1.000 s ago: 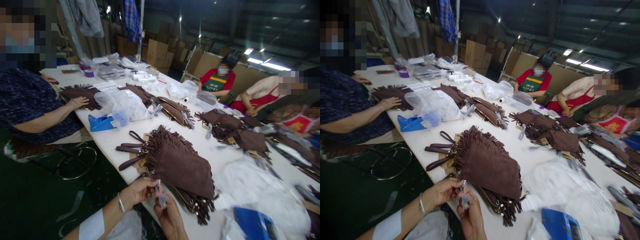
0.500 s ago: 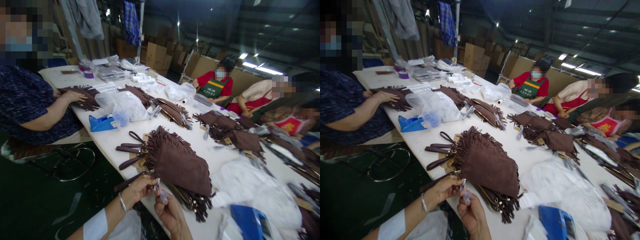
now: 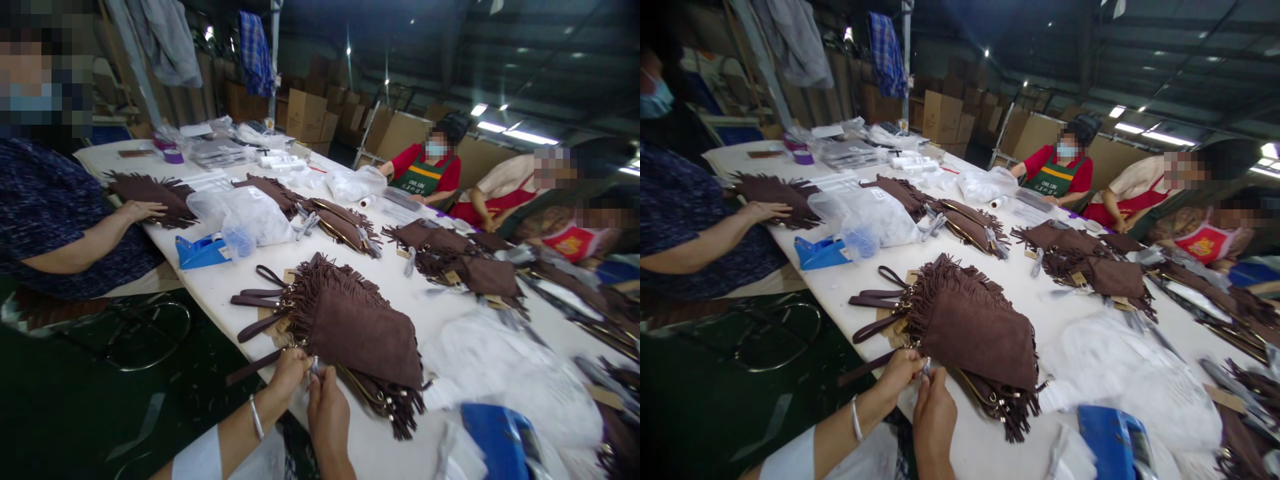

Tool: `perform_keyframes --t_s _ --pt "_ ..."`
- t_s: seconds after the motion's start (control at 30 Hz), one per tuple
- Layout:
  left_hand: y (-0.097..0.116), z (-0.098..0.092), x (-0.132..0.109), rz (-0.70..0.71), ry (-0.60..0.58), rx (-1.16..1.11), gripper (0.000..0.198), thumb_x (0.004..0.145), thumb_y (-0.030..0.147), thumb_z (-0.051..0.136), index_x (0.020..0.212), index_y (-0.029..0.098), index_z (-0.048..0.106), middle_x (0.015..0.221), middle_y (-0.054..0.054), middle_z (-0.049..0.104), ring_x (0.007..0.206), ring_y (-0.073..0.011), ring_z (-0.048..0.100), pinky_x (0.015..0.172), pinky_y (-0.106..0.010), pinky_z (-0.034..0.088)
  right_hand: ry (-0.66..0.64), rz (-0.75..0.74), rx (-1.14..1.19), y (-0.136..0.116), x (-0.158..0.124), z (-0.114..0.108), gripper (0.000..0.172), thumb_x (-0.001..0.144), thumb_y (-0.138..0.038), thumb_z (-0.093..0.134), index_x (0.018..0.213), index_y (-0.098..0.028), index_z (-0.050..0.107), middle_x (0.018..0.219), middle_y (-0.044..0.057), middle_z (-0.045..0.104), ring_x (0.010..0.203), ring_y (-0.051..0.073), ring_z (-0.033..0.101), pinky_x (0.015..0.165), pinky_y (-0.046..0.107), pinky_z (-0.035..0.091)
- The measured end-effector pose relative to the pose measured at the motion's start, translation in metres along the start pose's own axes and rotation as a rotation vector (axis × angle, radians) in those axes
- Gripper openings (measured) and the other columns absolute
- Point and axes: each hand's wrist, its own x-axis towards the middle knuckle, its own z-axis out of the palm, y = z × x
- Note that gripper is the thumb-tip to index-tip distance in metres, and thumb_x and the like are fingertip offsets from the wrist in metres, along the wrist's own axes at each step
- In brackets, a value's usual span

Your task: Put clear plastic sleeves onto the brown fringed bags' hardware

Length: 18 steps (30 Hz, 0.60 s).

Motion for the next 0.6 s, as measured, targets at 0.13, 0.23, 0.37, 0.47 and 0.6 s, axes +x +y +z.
perform_keyframes --t_s 0.13,0.23,0.37,0.47,0.6 --pt "-0.004 0.008 -0.003 0.101 0.093 0.049 0.022 0.063 0.028 0.062 0.05 0.018 0.047 0.048 0.004 0.042 0.048 -0.0104 0.036 0.049 -0.024 0.025 0.031 -0.128 -0.331 -0.003 -0.005 0.003 0.02 0.096 -0.028 0.033 0.09 -0.021 0.051 0.061 0.002 0.065 0.049 0.019 0.062 0.046 0.026 0.024" --pt "-0.004 0.01 -0.007 0.144 0.101 0.053 0.021 0.064 0.031 0.06 0.052 0.018 0.048 0.051 0.004 0.045 0.052 -0.0119 0.04 0.05 -0.024 0.029 0.044 -0.16 -0.369 -0.003 -0.003 0.003 0.016 0.095 -0.025 0.037 0.089 -0.021 0.051 0.06 0.002 0.064 0.047 0.017 0.06 0.046 0.025 0.023" --pt "0.0 0.008 -0.017 0.154 0.04 0.041 0.026 0.067 0.041 0.059 0.059 0.017 0.057 0.056 0.002 0.05 0.054 -0.0133 0.045 0.052 -0.024 0.033 0.093 -0.159 -0.315 0.0 -0.002 0.005 0.007 0.091 -0.024 0.047 0.086 -0.023 0.051 0.057 0.002 0.062 0.044 0.016 0.056 0.045 0.025 0.022" --pt "0.002 0.006 -0.02 0.166 0.014 0.087 0.031 0.065 0.046 0.065 0.06 0.016 0.06 0.058 0.001 0.053 0.055 -0.0138 0.046 0.053 -0.025 0.034 0.111 -0.168 -0.262 0.001 -0.002 0.007 0.008 0.09 -0.019 0.047 0.088 -0.024 0.054 0.063 0.003 0.064 0.047 0.015 0.056 0.048 0.025 0.025" --pt "0.001 0.007 -0.013 0.206 0.042 0.161 0.028 0.065 0.041 0.066 0.054 0.016 0.058 0.053 0.0 0.052 0.055 -0.0147 0.047 0.055 -0.025 0.034 0.12 -0.149 -0.123 0.0 -0.002 0.007 0.008 0.089 -0.019 0.049 0.089 -0.023 0.056 0.066 0.003 0.063 0.049 0.013 0.054 0.049 0.024 0.025"
